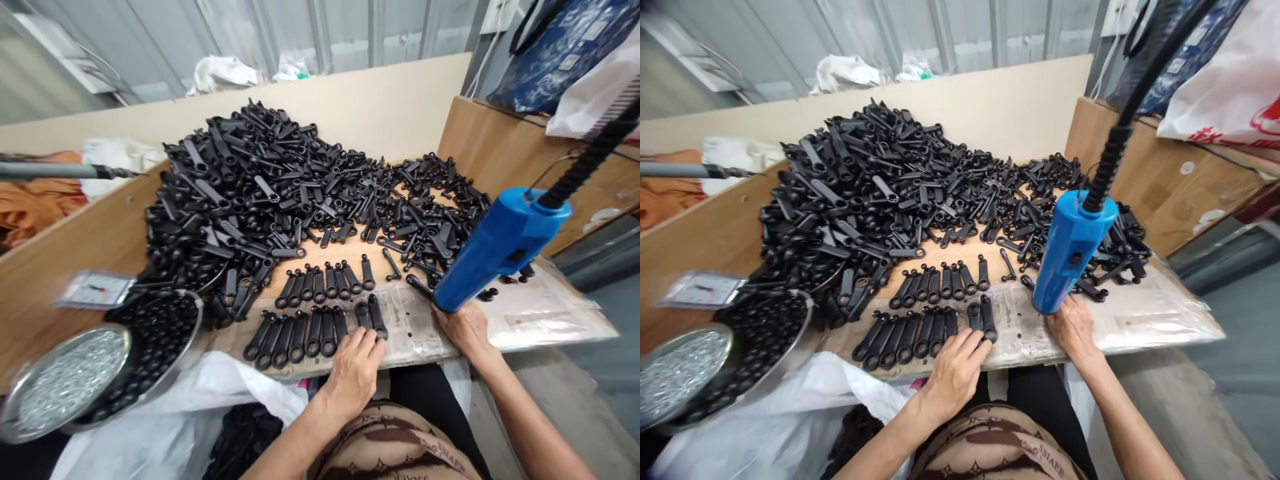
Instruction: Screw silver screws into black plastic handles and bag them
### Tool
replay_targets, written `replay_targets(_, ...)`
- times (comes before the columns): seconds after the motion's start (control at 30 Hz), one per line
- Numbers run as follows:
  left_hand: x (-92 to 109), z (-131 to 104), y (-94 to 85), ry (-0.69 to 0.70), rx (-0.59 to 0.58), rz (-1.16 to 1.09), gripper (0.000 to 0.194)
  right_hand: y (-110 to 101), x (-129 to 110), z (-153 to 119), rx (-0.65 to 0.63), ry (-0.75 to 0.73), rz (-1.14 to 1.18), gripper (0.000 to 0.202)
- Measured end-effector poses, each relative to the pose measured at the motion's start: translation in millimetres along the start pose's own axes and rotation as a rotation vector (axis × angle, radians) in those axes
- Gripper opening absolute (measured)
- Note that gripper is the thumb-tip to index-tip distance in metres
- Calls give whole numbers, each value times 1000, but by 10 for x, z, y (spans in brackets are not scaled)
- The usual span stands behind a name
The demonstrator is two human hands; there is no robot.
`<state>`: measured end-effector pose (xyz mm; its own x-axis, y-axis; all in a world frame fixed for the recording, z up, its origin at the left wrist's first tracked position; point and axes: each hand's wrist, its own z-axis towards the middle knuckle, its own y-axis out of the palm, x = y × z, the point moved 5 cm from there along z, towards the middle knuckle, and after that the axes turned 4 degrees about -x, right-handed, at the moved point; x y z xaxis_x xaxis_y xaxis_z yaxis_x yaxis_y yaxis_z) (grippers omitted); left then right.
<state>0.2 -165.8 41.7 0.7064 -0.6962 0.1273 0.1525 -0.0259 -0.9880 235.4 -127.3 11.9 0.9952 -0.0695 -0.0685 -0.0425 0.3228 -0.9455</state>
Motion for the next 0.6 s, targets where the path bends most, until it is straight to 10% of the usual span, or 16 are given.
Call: replay_targets(0.6,-249,60,-120,-71,80,-64,21,-297,-333,-585,35,-249,170,26)
